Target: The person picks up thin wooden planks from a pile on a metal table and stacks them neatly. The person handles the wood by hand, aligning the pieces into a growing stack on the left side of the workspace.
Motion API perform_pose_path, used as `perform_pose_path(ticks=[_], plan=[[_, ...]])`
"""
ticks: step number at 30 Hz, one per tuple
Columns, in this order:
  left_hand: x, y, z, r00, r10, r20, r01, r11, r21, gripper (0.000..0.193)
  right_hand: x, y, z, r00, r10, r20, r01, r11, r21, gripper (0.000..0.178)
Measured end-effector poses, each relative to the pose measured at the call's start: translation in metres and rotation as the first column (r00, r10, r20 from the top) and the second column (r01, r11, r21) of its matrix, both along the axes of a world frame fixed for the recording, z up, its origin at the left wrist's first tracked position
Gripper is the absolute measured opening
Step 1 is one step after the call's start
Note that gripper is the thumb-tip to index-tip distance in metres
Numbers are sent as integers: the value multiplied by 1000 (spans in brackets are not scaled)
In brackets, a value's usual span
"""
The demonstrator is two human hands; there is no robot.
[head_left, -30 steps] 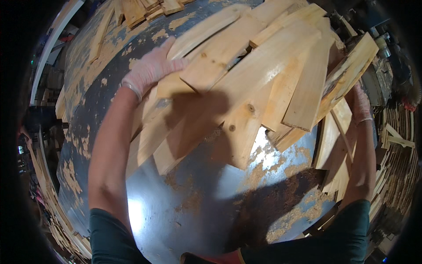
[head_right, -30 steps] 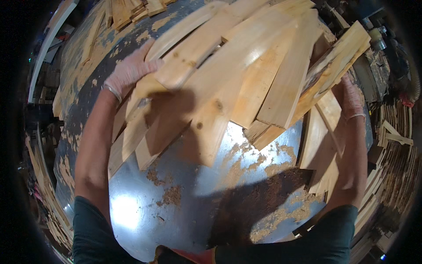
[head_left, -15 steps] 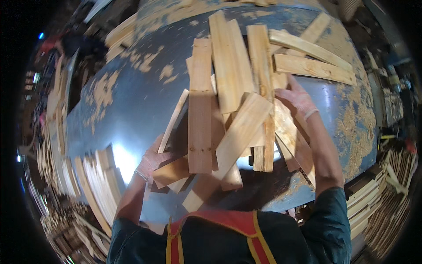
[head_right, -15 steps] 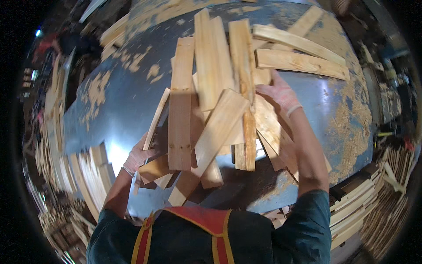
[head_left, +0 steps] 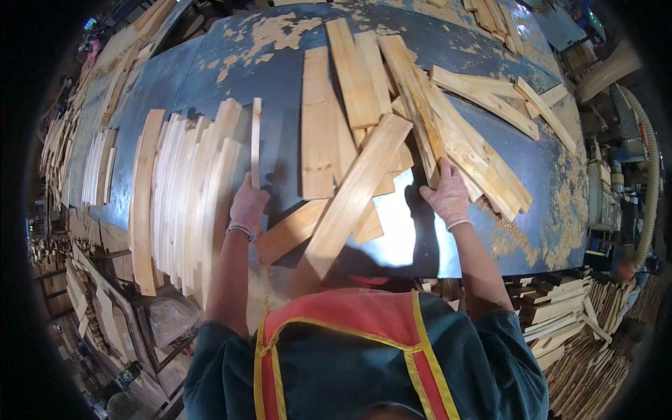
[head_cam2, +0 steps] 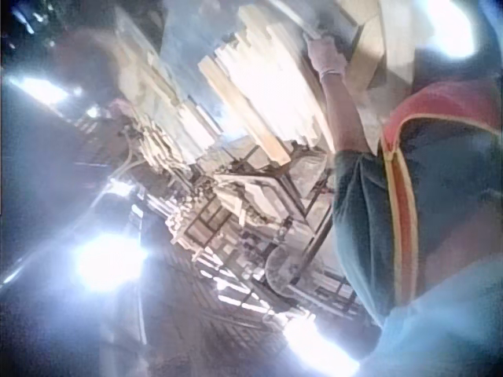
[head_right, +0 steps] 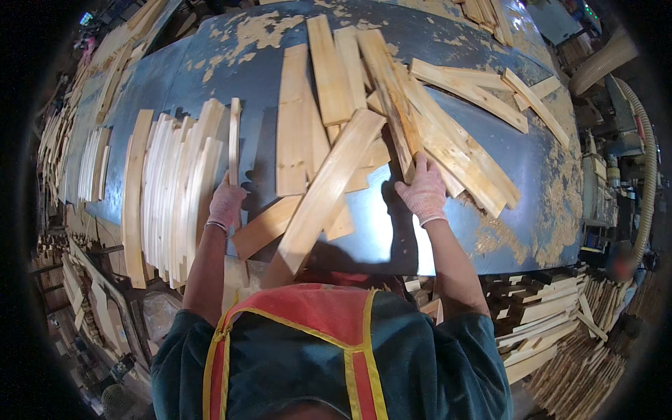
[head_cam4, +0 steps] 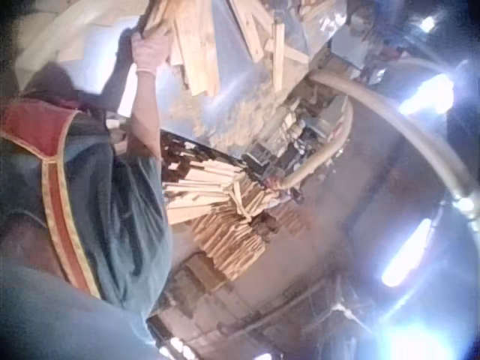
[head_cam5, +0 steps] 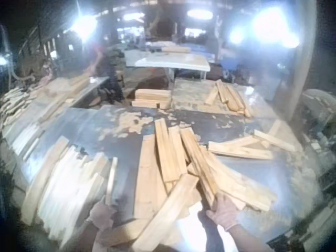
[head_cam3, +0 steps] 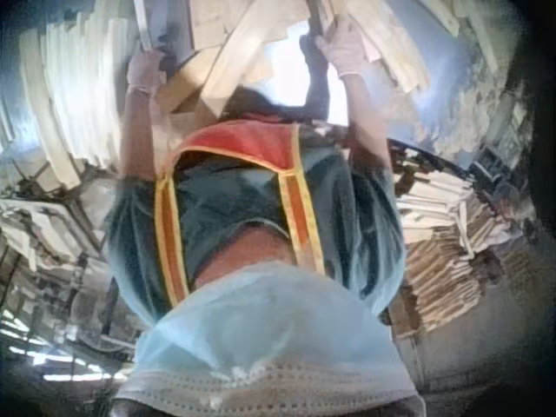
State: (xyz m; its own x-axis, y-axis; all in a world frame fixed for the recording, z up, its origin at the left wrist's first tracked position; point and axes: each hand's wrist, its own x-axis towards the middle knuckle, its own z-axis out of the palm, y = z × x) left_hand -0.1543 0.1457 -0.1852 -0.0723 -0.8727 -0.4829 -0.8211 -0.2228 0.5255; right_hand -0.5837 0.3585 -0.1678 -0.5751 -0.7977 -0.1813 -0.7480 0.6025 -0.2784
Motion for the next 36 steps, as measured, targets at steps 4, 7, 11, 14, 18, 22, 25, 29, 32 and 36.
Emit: perform_pose_path(ticks=[4,7,11,14,18,22,25,29,32,36], plan=[[68,12,-6,637,-117,762,667,580,-468,76,55,-3,-21,970,-239,37,241,965,-105,103],[106,8,-8,726,-65,685,526,693,-493,66,62,14,-1,511,-47,858,541,794,-279,94],[89,30,-7,669,-183,721,698,489,-523,81,67,46,28,324,53,944,713,642,-281,88],[23,108,-11,879,-475,38,407,707,-578,90,51,29,58,353,74,933,713,624,-320,88],[-58,154,43,709,-639,297,704,663,-254,100,-54,-87,162,568,208,796,622,525,-581,33],[-70,151,28,766,-609,206,643,721,-259,99,-185,-168,199,953,-299,47,220,577,-786,90],[-43,135,46,867,-443,-228,402,892,-206,98,-142,-215,121,927,217,306,88,668,-739,86],[-60,63,41,889,-329,-319,191,899,-394,97,7,-247,28,922,371,-113,-386,905,-180,72],[-119,10,58,975,-188,-119,153,955,-255,105,79,-237,6,909,345,-233,-371,925,-78,77],[-149,6,30,998,-55,-13,54,995,-86,103,78,-234,12,981,156,-118,-172,975,-139,81]])
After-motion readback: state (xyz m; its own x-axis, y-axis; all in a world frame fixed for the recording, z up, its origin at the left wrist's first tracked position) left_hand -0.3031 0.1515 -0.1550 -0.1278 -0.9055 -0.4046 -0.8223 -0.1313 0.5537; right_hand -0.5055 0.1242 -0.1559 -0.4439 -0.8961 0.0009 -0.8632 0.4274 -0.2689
